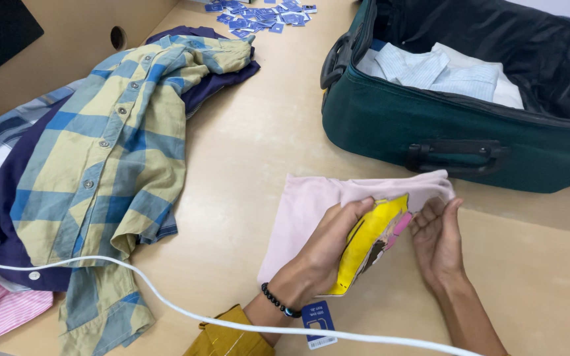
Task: The person folds a light pink t-shirt on a table and places it into an open green suitcase. The person then picks up a blue and yellow plaid shirt and begins buttoning it.
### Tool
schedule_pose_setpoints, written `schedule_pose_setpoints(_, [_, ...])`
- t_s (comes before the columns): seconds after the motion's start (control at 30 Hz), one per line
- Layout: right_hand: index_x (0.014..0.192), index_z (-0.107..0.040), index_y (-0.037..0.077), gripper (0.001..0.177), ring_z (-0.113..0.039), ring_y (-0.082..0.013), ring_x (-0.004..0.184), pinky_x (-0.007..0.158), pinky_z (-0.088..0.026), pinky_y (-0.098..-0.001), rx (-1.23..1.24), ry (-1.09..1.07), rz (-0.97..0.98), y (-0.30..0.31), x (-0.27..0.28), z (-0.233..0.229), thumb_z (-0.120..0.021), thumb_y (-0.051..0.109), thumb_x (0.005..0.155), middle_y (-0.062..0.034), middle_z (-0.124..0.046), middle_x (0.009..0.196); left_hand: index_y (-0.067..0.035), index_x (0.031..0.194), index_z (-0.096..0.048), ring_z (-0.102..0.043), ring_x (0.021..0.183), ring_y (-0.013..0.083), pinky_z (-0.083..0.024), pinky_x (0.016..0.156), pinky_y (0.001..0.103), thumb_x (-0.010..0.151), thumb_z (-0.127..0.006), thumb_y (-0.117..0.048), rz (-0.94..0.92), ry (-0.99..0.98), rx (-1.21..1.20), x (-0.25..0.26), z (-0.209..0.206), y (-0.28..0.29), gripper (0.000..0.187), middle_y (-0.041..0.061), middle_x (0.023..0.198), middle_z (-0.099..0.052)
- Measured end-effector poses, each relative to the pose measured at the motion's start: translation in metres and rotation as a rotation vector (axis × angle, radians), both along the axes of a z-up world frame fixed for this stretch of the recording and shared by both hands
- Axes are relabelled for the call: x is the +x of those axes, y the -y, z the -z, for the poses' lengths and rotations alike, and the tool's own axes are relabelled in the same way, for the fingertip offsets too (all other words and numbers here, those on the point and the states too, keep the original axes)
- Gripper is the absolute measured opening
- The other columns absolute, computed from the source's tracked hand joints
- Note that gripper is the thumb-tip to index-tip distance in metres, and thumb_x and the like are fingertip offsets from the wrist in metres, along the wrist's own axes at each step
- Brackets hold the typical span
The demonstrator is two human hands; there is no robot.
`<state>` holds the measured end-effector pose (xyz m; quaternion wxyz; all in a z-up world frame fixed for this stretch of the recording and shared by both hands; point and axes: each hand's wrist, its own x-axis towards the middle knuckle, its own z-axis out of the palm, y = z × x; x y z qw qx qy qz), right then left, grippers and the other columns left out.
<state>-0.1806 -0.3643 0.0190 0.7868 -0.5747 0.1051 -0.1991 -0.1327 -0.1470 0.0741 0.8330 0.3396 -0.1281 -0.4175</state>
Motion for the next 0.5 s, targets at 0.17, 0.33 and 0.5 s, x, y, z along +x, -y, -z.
schedule_pose_setpoints(0.17, [0.153,-0.037,0.016,0.081,-0.045,-0.0176,0.14,0.118,-0.032,-0.0425,0.063,-0.106,-0.07,-0.02,-0.002,-0.01,-0.038,0.068,0.091,-0.0011,-0.05,0.152,-0.002,0.142,-0.057,-0.069,0.111,0.023,-0.056,0.098,0.036,0.109,-0.05,-0.042,0.056,-0.419,-0.453,0.002,-0.012,0.007,0.052,0.015,0.129,-0.07])
schedule_pose_setpoints(0.33, [0.154,-0.039,0.014,0.087,-0.05,-0.0233,0.137,0.113,-0.038,-0.0472,0.249,-0.098,-0.11,-0.031,-0.011,-0.013,-0.041,0.072,0.088,-0.0055,-0.052,0.151,0.0,0.143,-0.057,-0.066,0.121,0.0306,-0.051,0.109,0.043,0.111,-0.051,-0.042,0.097,-0.519,-0.78,0.007,-0.026,0.012,0.053,0.019,0.137,-0.065])
schedule_pose_setpoints(0.5, [0.149,-0.047,0.012,0.081,-0.057,-0.0288,0.125,0.106,-0.043,-0.0501,0.447,-0.116,-0.18,-0.028,-0.017,-0.006,-0.052,0.065,0.088,-0.0102,-0.062,0.137,0.001,0.139,-0.059,-0.064,0.121,0.0335,-0.047,0.112,0.045,0.105,-0.053,-0.041,-0.048,-0.517,-0.833,0.023,-0.019,0.002,0.054,0.02,0.136,-0.065])
